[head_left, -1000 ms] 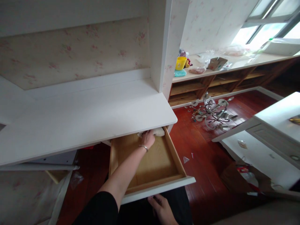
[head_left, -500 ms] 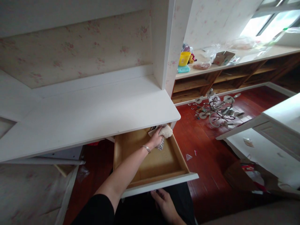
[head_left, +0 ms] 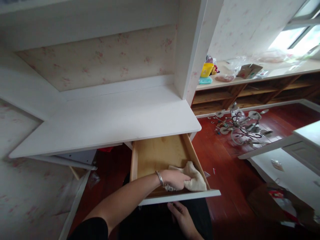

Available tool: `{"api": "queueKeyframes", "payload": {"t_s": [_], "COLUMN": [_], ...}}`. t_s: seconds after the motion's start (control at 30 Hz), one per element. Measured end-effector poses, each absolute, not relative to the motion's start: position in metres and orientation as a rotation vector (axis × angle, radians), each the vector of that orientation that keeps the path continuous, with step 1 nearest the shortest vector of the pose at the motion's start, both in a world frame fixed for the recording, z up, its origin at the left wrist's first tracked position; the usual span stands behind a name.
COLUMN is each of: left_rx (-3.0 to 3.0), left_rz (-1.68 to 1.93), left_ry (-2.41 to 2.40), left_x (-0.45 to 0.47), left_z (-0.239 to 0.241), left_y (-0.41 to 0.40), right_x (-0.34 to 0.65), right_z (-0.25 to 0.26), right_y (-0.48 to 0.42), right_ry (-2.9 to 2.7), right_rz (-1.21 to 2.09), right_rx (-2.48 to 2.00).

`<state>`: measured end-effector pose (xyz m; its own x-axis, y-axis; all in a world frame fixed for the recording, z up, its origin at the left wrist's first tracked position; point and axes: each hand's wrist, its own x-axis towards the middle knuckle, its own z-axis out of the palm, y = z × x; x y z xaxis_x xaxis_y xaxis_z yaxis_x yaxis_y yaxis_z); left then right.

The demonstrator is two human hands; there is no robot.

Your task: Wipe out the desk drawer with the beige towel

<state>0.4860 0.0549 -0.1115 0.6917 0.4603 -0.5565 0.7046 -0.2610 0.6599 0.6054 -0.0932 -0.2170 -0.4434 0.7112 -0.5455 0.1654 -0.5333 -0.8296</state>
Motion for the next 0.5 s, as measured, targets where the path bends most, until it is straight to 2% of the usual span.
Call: {"api": "queueKeyframes", "payload": {"t_s": [0.3, 0.5], "left_rx": [1.863, 1.800], "left_rz": [-0.535, -0.437], "left_ry": [0.948, 1.025], "left_x": [0.368, 0.328], "left_z": [-0.086, -0.070], "left_y": [0.014, -0.004], "right_x": [0.607, 0.604], "right_z": [-0.213, -0.211], "right_y": [-0.091, -0.088], "right_ry": [-1.282, -1.193], "right_rz": [2.062, 2.094], "right_rx": [-1.367, -1.386]}}
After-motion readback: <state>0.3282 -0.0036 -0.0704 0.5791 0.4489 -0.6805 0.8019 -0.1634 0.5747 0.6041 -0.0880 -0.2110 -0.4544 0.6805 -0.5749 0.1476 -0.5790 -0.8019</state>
